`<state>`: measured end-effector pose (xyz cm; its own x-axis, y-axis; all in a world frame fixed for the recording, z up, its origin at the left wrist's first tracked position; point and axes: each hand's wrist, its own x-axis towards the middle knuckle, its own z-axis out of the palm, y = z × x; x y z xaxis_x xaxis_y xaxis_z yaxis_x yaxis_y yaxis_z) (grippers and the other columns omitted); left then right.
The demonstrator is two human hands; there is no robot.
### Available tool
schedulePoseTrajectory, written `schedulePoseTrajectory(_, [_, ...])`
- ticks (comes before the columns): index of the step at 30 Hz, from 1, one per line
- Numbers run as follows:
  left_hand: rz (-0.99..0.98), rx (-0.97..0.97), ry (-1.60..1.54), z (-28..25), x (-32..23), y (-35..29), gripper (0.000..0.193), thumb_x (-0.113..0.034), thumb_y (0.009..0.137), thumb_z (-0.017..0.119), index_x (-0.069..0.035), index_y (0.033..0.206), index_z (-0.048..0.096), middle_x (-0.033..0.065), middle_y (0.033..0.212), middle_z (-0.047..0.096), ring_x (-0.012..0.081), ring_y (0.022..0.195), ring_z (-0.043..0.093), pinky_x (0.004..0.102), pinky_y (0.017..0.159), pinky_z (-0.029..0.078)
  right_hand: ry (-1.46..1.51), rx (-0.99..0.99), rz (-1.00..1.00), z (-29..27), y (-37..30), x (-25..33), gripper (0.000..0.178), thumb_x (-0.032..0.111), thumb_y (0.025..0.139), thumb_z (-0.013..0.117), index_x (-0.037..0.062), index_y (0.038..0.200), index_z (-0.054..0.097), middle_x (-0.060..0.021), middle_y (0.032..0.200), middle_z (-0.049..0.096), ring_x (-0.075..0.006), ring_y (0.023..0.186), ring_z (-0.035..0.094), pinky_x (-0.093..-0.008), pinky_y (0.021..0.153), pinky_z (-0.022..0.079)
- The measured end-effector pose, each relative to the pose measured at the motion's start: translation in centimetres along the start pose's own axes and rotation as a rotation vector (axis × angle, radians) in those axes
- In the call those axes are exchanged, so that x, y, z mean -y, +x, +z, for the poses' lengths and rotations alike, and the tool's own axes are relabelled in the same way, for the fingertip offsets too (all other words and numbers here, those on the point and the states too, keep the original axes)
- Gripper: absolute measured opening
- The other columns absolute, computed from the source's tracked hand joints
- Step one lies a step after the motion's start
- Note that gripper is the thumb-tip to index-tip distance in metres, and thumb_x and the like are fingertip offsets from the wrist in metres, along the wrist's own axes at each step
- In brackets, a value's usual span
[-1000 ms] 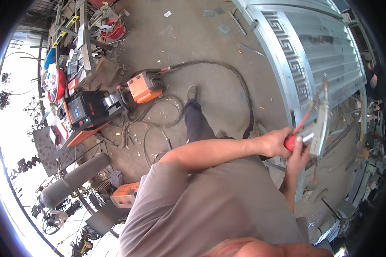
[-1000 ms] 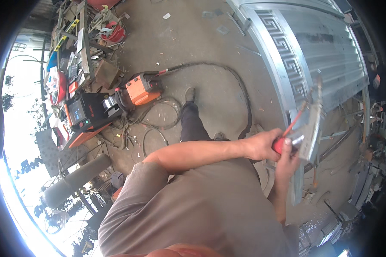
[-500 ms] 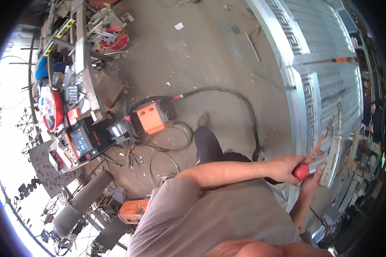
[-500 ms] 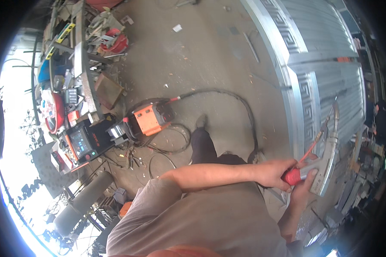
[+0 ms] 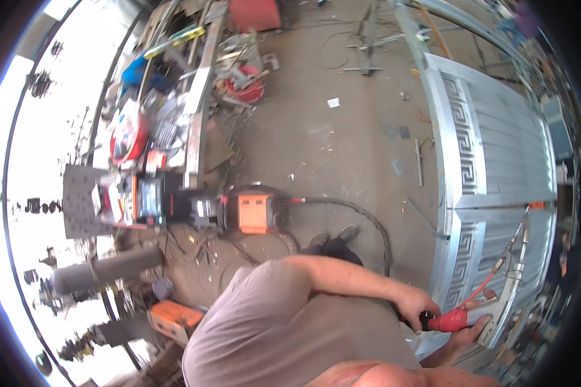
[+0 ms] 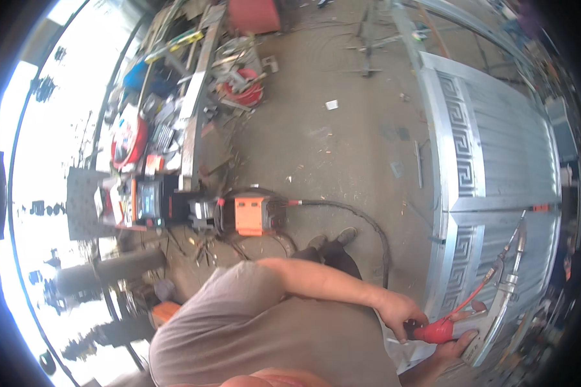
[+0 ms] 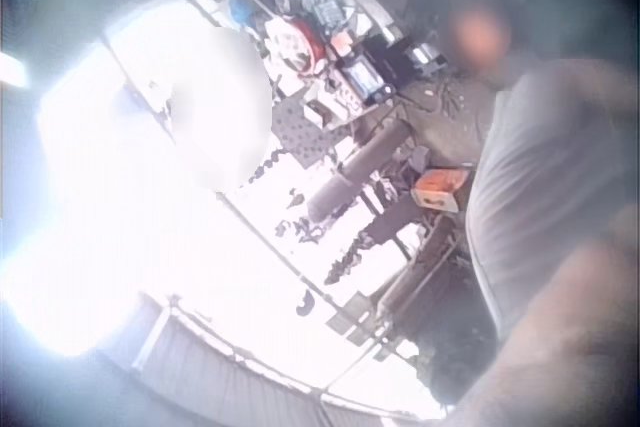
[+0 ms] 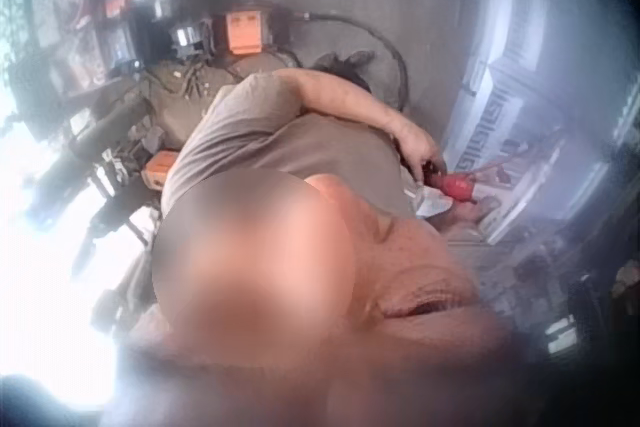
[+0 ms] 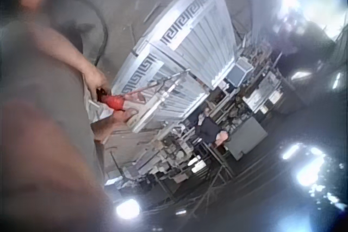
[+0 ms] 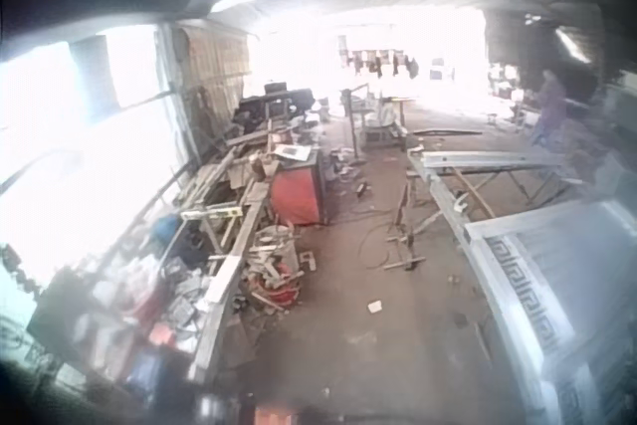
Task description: The person positions a large metal panel with a Greek key pattern onto a metal frame, then uses a welding torch to secure the panel to the frame. The person adjusts the panel's position multiple times before welding.
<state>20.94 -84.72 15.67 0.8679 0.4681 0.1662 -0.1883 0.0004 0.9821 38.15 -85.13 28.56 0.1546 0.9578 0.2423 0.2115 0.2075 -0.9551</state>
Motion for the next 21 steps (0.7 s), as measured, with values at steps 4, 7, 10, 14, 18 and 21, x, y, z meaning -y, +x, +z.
schedulePoseTrajectory(4, [-0.065,0.088,-0.116,-1.8,2.0,4.4,0.069,-0.033,0.077,0.092,-0.004,0.134,0.064,0.0105,0.111,0.075,0.0267,0.103,0.071,0.0397,0.09,0.055,0.016,0.179,-0.241,-0.7,6.2,1.0,0.067,0.045,0.107,0.049,-0.0076,0.148,0.043,-0.0208,0.124,0.062,-0.0231,0.088,0.065,-0.0343,0.078,0.058])
schedulePoseTrajectory(7, [0.035,0.049,-0.057,-4.4,1.8,6.6,0.056,-0.031,0.077,0.093,-0.007,0.121,0.07,0.0084,0.104,0.075,0.0232,0.096,0.07,0.0381,0.086,0.054,-0.254,-0.02,-0.316,-0.7,10.2,2.9,0.066,0.043,0.108,0.042,-0.0073,0.151,0.039,-0.0197,0.129,0.06,-0.0249,0.108,0.063,-0.0366,0.094,0.054])
schedulePoseTrajectory(10, [0.058,-0.023,0.012,-7.1,0.5,7.0,0.043,-0.029,0.076,0.095,-0.009,0.107,0.073,0.0055,0.093,0.073,0.0199,0.089,0.068,0.037,0.081,0.053,0.029,-0.045,-0.306,-1.7,13.5,7.0,0.06,0.032,0.106,0.041,-0.0076,0.151,0.038,-0.0192,0.139,0.055,-0.0271,0.123,0.059,-0.0395,0.107,0.05])
schedulePoseTrajectory(14, [0.121,0.007,0.103,-10.4,-0.6,8.0,0.04,-0.03,0.075,0.096,-0.009,0.1,0.073,0.0041,0.087,0.073,0.0197,0.084,0.067,0.0377,0.078,0.052,-0.02,-0.142,-0.473,-0.6,15.6,9.2,0.06,0.032,0.107,0.041,-0.0075,0.151,0.037,-0.02,0.14,0.054,-0.0265,0.119,0.058,-0.0388,0.104,0.05])
schedulePoseTrajectory(18, [0.09,0.117,0.275,-13.6,2.8,7.9,0.045,-0.032,0.074,0.093,-0.009,0.108,0.073,0.0105,0.094,0.075,0.0276,0.091,0.07,0.0429,0.083,0.053,-0.064,-0.214,-0.54,0.1,16.7,11.6,0.06,0.032,0.107,0.041,-0.0074,0.152,0.037,-0.0209,0.14,0.054,-0.0259,0.116,0.057,-0.0381,0.101,0.049])
schedulePoseTrajectory(21, [0.068,0.187,0.389,-13.5,6.2,7.2,0.046,-0.034,0.076,0.09,-0.009,0.11,0.073,0.0143,0.1,0.075,0.0336,0.096,0.07,0.0458,0.085,0.053,-0.102,-0.331,-0.566,-1.6,15.6,15.1,0.06,0.033,0.107,0.041,-0.0073,0.152,0.037,-0.0215,0.141,0.054,-0.0255,0.113,0.057,-0.0376,0.099,0.049])
